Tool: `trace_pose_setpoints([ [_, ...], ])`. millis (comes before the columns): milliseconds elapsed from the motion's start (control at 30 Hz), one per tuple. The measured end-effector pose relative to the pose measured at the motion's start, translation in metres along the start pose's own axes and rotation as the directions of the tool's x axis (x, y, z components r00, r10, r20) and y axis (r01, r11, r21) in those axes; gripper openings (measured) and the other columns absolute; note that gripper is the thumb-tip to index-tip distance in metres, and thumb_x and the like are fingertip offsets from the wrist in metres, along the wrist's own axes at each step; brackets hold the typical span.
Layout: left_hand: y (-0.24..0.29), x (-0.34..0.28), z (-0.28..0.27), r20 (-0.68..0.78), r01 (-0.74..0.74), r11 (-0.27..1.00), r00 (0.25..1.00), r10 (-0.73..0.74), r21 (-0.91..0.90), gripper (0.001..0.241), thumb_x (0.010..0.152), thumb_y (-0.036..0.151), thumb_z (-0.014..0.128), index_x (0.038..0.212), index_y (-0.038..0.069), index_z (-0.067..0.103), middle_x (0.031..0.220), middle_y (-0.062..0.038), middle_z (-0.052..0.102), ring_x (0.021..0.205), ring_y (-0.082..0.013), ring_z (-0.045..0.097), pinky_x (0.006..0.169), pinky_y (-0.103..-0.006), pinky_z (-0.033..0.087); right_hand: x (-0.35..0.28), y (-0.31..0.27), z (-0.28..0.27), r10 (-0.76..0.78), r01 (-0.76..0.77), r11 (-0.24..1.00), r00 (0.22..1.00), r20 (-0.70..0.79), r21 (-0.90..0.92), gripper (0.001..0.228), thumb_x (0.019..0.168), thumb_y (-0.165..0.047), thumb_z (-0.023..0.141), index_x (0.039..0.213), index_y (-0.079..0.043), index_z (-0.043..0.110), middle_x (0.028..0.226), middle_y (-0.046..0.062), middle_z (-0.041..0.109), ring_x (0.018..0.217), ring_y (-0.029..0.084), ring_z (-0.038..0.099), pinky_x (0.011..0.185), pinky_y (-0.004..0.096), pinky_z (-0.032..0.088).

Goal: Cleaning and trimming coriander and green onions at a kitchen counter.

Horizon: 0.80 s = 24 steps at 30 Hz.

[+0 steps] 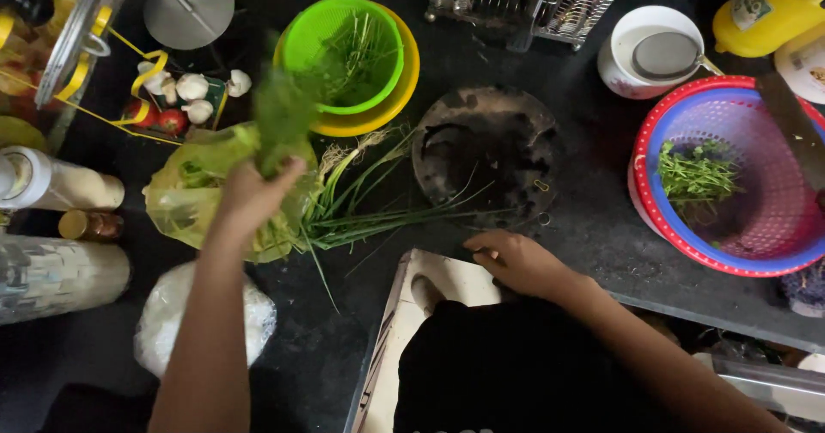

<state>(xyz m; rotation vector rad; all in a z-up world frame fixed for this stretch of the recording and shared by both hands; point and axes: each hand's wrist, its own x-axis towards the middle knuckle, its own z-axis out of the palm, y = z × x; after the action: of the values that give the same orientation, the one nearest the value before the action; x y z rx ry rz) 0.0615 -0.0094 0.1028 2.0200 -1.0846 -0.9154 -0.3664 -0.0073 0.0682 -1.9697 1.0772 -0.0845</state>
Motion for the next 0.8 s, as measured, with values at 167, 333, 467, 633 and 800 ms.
trace_pose_setpoints([
  [167, -0.101, 0.058, 0.053, 0.014, 0.156, 0.931, 0.985, -0.169, 0.329, 0.047, 0.105, 0.032, 0.067, 0.123, -0.011, 0.065, 0.100, -0.027, 0.073, 0.070, -0.0364, 0.072, 0.065, -0.0513, 0.063, -0.008, -0.002, -0.007, 0.010, -0.006, 0.996, 0.999, -0.043, 0.089, 0.031, 0.100, -0.022, 0.063, 0.127, -0.009, 0.072, 0.111, 0.015, 0.079, 0.096, 0.038, 0.078, 0.087, 0.049, 0.063],
  [333, -0.132, 0.061, 0.089, -0.115, 0.206, 0.812, 0.979, -0.171, 0.546, 0.043, 0.098, 0.039, 0.075, 0.101, -0.003, 0.075, 0.085, -0.019, 0.074, 0.079, -0.0396, 0.076, 0.070, -0.0588, 0.063, -0.009, -0.003, -0.006, 0.035, -0.030, 0.997, 0.998, -0.056, 0.078, 0.030, 0.098, -0.022, 0.065, 0.125, -0.008, 0.071, 0.111, 0.018, 0.078, 0.096, 0.039, 0.078, 0.084, 0.052, 0.062],
  [467, -0.162, 0.082, 0.099, -0.168, 0.263, 0.730, 0.965, -0.203, 0.630, 0.043, 0.092, 0.046, 0.076, 0.100, 0.004, 0.079, 0.087, -0.018, 0.075, 0.085, -0.0409, 0.078, 0.070, -0.0613, 0.062, -0.012, -0.002, -0.003, 0.064, -0.056, 0.992, 0.996, -0.067, 0.115, 0.032, 0.098, -0.025, 0.066, 0.125, -0.009, 0.072, 0.111, 0.016, 0.079, 0.098, 0.037, 0.078, 0.085, 0.050, 0.062],
  [633, -0.047, 0.021, 0.073, 0.100, 0.213, 0.943, 0.976, -0.193, -0.257, 0.033, 0.103, 0.028, 0.069, 0.094, -0.003, 0.061, 0.077, -0.009, 0.053, 0.059, -0.0173, 0.056, 0.053, -0.0363, 0.050, -0.018, -0.004, -0.004, 0.097, -0.075, 0.973, 0.991, -0.094, 0.221, 0.031, 0.098, -0.019, 0.066, 0.126, -0.006, 0.073, 0.110, 0.020, 0.080, 0.098, 0.040, 0.079, 0.084, 0.050, 0.065],
  [800, 0.076, -0.031, 0.082, 0.323, 0.285, 0.705, 0.943, -0.084, -0.649, 0.035, 0.106, 0.032, 0.065, 0.109, -0.003, 0.071, 0.084, -0.009, 0.069, 0.068, -0.0155, 0.069, 0.065, -0.0288, 0.059, -0.016, -0.019, -0.008, 0.133, -0.087, 0.940, 0.984, -0.119, 0.328, 0.031, 0.100, -0.020, 0.065, 0.128, -0.009, 0.074, 0.111, 0.018, 0.081, 0.099, 0.036, 0.079, 0.081, 0.048, 0.065],
])
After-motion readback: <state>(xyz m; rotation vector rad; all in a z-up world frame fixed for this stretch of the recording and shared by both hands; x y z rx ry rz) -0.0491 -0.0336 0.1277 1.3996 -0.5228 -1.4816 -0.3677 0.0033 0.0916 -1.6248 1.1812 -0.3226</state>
